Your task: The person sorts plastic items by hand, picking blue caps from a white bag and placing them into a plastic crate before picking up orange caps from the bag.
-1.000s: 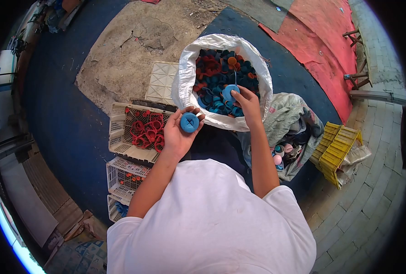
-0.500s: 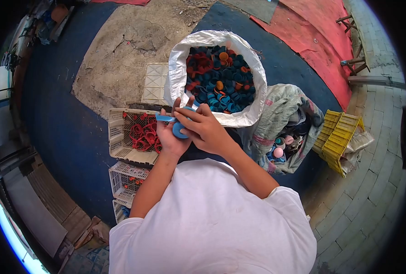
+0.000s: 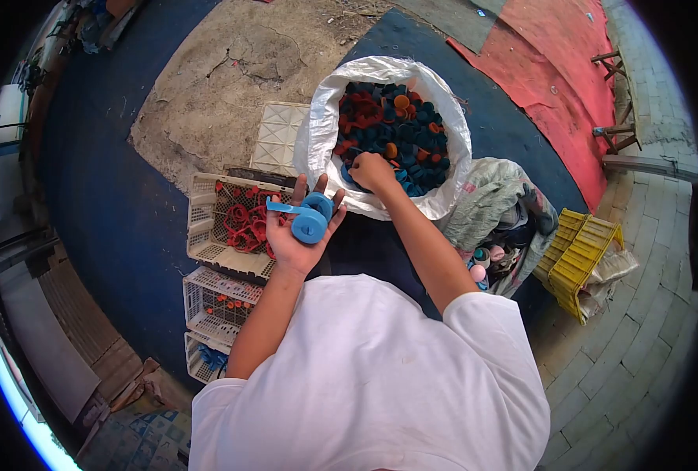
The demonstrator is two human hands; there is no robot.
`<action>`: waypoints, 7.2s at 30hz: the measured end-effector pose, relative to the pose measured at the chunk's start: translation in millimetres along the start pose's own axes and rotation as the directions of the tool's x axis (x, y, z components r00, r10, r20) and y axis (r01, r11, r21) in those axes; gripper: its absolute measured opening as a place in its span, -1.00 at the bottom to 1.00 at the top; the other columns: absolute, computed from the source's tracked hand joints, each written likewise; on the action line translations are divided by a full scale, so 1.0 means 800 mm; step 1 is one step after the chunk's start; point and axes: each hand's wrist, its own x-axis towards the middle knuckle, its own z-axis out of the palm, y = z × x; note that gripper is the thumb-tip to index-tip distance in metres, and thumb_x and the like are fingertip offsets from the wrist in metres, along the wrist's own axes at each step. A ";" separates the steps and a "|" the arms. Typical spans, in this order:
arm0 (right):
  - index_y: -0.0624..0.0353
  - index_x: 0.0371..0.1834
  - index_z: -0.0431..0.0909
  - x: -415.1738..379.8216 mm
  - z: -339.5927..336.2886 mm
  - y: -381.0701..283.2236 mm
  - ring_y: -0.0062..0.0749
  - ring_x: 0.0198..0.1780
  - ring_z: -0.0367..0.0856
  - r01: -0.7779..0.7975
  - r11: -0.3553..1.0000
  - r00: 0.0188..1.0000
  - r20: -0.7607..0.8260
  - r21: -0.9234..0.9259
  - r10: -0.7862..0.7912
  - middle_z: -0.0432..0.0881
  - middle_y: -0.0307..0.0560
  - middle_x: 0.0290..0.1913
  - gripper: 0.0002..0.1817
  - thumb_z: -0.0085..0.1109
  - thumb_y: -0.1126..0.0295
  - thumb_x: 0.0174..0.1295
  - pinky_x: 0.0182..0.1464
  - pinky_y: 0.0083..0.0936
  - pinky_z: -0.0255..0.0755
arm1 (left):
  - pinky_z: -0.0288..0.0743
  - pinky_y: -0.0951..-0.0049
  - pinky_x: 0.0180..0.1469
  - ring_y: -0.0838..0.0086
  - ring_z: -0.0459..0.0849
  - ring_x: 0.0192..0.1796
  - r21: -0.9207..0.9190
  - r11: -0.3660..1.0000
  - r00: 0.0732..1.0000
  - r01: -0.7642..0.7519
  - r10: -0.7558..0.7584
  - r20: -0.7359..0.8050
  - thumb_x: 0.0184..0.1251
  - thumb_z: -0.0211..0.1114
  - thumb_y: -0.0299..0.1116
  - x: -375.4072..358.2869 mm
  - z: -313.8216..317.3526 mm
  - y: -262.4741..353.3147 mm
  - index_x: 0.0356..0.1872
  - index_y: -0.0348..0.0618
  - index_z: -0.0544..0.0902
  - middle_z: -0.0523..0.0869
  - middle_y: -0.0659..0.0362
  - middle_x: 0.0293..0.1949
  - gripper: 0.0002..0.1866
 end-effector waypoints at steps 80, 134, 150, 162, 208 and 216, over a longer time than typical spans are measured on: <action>0.11 -0.39 0.82 0.033 0.020 -0.014 -0.03 -0.24 0.84 0.055 0.914 0.930 -0.313 -0.403 -0.194 0.81 0.07 -0.33 -0.88 0.28 0.45 0.11 -0.22 -0.22 0.69 | 0.35 -0.30 0.47 -0.17 0.44 0.45 0.118 0.993 1.000 0.010 -0.009 -0.012 0.52 0.17 0.06 0.011 0.006 0.003 0.26 -0.06 0.55 0.53 0.00 0.34 -0.50; 0.13 -0.08 0.56 -0.182 -0.125 0.024 -0.71 -0.49 0.20 0.042 -0.244 0.964 -0.103 0.969 -0.244 0.30 -0.44 -0.48 -0.75 0.18 0.17 0.51 -0.41 -0.67 0.11 | 0.40 -0.21 0.46 -0.11 0.49 0.40 0.291 0.937 0.979 0.193 -0.206 0.011 0.63 0.06 -0.02 0.071 0.051 -0.026 0.32 -0.23 0.44 0.53 -0.07 0.31 -0.48; 0.17 -0.04 0.65 -0.224 -0.100 -0.101 -0.41 -0.50 0.58 0.617 0.712 0.704 -0.639 0.334 -0.310 0.60 -0.13 -0.45 -0.73 0.42 0.46 0.21 -0.41 -0.52 0.41 | 0.25 -0.14 0.55 0.02 0.45 0.44 0.185 0.978 0.987 0.100 -0.120 0.102 0.61 0.06 0.01 0.067 0.037 -0.023 0.37 -0.09 0.47 0.54 0.08 0.33 -0.49; 0.31 -0.08 0.74 0.013 -0.015 0.029 -0.01 -0.07 0.79 -0.099 0.841 0.939 -0.230 0.532 0.256 0.79 0.22 -0.08 -0.63 0.20 0.21 0.29 0.00 -0.21 0.62 | 0.40 -0.21 0.46 -0.03 0.50 0.39 -0.003 0.993 0.992 0.118 -0.118 0.049 0.55 0.18 -0.04 0.037 0.023 -0.013 0.34 -0.04 0.52 0.56 0.01 0.31 -0.52; 0.27 0.44 0.34 -0.164 -0.062 -0.103 -0.26 0.41 0.46 0.547 -0.104 0.836 -0.535 0.831 0.125 0.44 0.09 0.41 -0.33 0.05 -0.02 0.47 0.50 -0.30 0.27 | 0.33 0.13 0.54 0.17 0.50 0.45 0.254 0.955 0.986 -0.150 0.128 0.103 0.56 0.10 -0.07 0.064 0.083 -0.052 0.38 -0.19 0.48 0.56 -0.02 0.38 -0.46; 0.25 0.53 0.21 -0.165 -0.094 -0.100 -0.20 0.46 0.45 0.516 -0.355 0.852 -0.511 0.779 0.118 0.43 0.11 0.44 -0.26 0.11 0.00 0.45 0.52 -0.25 0.31 | 0.32 0.04 0.54 0.10 0.50 0.45 0.221 0.958 0.974 -0.183 0.146 0.170 0.65 -0.13 0.02 0.081 0.105 -0.064 0.25 -0.11 0.51 0.57 0.00 0.37 -0.51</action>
